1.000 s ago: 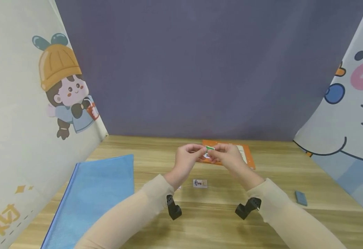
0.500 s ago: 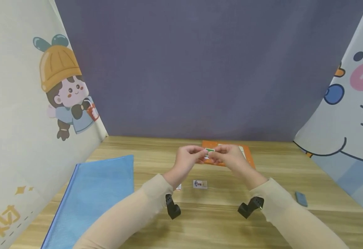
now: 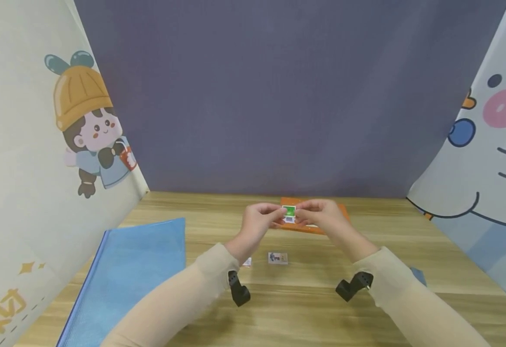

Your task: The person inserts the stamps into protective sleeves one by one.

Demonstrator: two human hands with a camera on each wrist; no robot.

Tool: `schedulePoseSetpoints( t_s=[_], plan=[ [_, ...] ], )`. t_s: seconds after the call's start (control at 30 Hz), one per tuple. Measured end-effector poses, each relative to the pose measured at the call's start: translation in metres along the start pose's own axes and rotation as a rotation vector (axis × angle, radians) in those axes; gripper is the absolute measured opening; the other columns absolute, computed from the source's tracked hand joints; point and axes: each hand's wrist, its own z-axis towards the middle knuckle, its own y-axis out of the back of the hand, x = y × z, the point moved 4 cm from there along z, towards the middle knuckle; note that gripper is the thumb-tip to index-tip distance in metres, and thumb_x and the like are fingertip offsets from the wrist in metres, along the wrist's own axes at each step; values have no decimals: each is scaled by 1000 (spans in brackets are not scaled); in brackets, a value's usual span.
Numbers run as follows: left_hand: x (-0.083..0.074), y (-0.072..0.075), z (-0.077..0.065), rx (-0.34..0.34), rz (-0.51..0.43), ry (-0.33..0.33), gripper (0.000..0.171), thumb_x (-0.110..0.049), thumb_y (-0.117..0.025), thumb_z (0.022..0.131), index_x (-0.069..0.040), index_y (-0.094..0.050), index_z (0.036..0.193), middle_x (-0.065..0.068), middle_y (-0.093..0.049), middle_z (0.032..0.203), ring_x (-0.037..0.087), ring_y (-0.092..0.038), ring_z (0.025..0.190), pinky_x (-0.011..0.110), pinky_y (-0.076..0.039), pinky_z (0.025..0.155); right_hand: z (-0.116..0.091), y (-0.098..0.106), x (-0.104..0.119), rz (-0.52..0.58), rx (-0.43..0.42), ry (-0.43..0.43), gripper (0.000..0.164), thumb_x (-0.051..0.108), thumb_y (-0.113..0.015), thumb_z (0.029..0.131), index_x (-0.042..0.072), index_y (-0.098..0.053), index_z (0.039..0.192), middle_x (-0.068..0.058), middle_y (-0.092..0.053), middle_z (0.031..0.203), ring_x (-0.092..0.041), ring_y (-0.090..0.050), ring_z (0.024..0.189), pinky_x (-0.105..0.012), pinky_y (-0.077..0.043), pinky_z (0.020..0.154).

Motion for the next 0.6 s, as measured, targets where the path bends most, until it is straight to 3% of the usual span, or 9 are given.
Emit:
schedulePoseSetpoints(
  t_s=[0.13, 0.27, 0.47, 0.6],
  plan=[
    [-1, -1, -1, 5, 5, 0, 24, -17, -73, 88, 1, -71, 104, 12, -73, 95, 11, -68, 72, 37, -60, 80, 0, -2, 2, 8, -19, 8, 27, 13, -66, 92, -6, -63, 111, -14, -72, 98, -13, -68, 80, -28, -59, 79],
    [-3, -2, -1, 7, 17, -1, 24, -18, -73, 88, 1, -71, 103, 14, -72, 97, 11, -67, 73, 31, -61, 75, -1, -2, 3, 1, -57, -5, 26, 14, -66, 91, -4, -64, 110, -12, -73, 99, -14, -69, 79, -34, -58, 85],
    [-4, -4, 0, -1, 29, -3, 23, -17, -72, 88, 1, -71, 103, 15, -72, 97, 10, -67, 72, 38, -61, 79, -1, -3, 5, -14, -77, -8, 26, 15, -67, 91, -2, -65, 110, -1, -74, 89, -13, -69, 79, -38, -57, 89],
    [-4, -4, 0, -8, 32, 4, 22, -17, -73, 88, 1, -71, 102, 12, -73, 93, 10, -67, 72, 39, -61, 79, -1, -4, 5, -22, -80, -8, 26, 16, -67, 92, -2, -66, 111, -2, -74, 91, -12, -68, 78, -36, -57, 86]
  ],
)
